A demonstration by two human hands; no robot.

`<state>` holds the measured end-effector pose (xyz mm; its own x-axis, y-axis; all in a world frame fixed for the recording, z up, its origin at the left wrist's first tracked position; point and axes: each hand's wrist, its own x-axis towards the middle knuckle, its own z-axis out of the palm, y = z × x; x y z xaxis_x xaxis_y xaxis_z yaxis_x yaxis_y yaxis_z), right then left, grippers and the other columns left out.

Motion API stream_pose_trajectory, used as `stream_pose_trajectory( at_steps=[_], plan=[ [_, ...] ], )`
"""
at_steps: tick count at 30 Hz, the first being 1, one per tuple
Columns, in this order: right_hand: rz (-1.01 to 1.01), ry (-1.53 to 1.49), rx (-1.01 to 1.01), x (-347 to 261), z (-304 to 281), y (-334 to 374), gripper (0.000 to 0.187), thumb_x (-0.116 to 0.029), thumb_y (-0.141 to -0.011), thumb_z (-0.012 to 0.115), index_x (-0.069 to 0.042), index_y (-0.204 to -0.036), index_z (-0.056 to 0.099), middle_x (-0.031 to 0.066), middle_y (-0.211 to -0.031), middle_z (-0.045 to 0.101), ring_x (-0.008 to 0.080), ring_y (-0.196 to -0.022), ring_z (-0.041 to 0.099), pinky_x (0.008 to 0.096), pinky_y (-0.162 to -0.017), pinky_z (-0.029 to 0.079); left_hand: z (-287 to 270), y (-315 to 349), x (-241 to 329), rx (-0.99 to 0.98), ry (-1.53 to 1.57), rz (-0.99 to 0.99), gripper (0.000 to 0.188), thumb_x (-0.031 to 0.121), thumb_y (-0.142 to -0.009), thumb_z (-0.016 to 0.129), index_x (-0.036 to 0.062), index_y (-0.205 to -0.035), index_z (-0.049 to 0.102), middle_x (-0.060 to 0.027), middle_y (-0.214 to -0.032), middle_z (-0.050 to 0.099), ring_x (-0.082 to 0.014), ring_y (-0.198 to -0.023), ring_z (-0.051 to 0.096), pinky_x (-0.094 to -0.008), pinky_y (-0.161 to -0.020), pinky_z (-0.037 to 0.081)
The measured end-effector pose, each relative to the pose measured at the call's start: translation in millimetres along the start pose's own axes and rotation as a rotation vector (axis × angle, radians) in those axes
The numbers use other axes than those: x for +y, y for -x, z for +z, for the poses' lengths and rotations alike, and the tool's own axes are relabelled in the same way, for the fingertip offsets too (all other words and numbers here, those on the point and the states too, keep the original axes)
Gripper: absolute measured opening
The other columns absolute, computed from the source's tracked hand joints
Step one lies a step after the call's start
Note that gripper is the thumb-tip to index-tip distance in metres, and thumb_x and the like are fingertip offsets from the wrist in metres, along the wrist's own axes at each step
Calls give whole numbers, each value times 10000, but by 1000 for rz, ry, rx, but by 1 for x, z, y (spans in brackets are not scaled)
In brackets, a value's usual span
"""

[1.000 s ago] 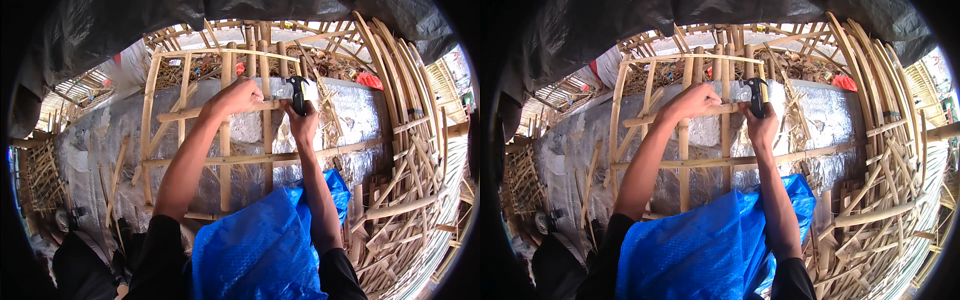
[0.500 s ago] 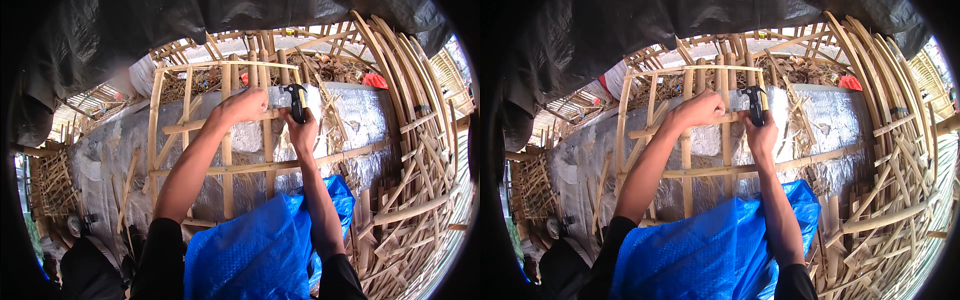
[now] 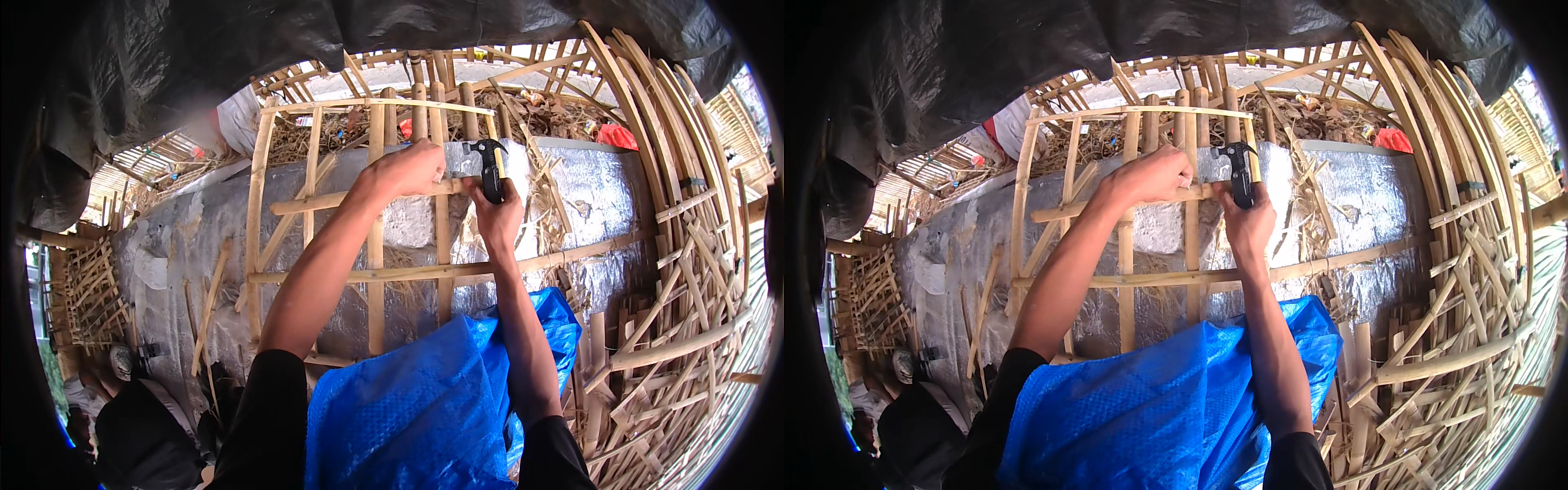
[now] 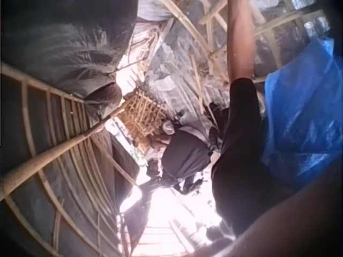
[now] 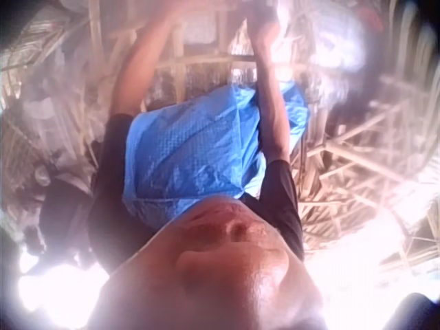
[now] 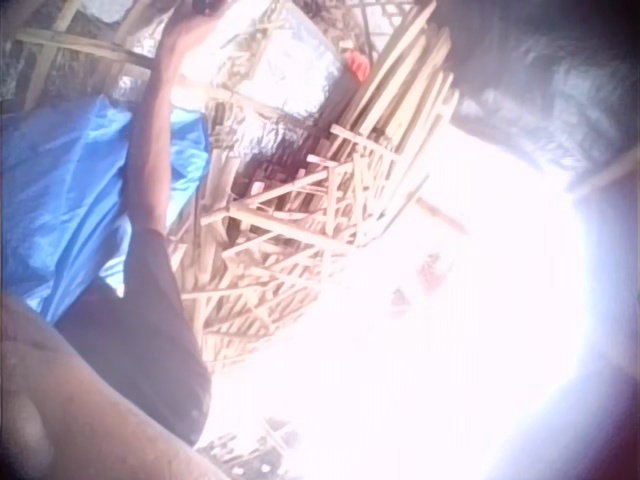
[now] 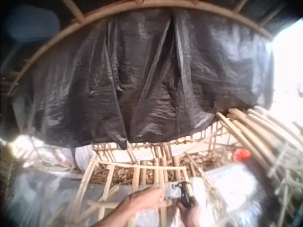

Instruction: The person constructs a wooden lattice structure by aligning bamboo strips and securing them with a tool, then uses a utility knife to whittle and shape a separate wooden strip.

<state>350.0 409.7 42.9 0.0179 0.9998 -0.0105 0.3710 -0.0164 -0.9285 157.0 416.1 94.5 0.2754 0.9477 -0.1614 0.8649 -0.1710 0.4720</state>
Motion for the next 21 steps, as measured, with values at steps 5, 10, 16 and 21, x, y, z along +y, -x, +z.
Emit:
stream_pose_trajectory(
  at_steps=[5,10,16,21],
  plan=[
    [-14,-15,-9,2,2,0,212,-212,-774,812,-69,-891,710,52,-765,737,127,-655,666,304,-656,508,0,4,-4,59,85,10,51,-73,-723,574,-69,-723,625,-285,-680,581,-389,-613,589,-456,-607,461],
    [-70,-78,24,8,5,-2,288,-240,-768,848,-8,-846,696,54,-716,695,66,-637,542,267,-594,460,6,-4,-2,-13,-36,-22,62,-54,-725,583,-82,-670,587,-285,-649,554,-403,-621,596,-461,-602,463],
    [-51,-48,13,7,5,-2,257,-229,-772,832,-27,-855,698,62,-756,721,101,-663,615,283,-625,489,12,-3,-6,79,65,122,62,-23,-713,617,-76,-689,595,-239,-672,604,-335,-624,630,-417,-606,475],
    [-36,22,-9,5,3,-2,228,-217,-774,817,-49,-872,700,69,-788,740,137,-676,678,295,-651,509,20,7,-6,173,159,138,73,6,-757,646,-58,-786,664,-195,-771,655,-296,-693,649,-374,-648,495]
  ],
)
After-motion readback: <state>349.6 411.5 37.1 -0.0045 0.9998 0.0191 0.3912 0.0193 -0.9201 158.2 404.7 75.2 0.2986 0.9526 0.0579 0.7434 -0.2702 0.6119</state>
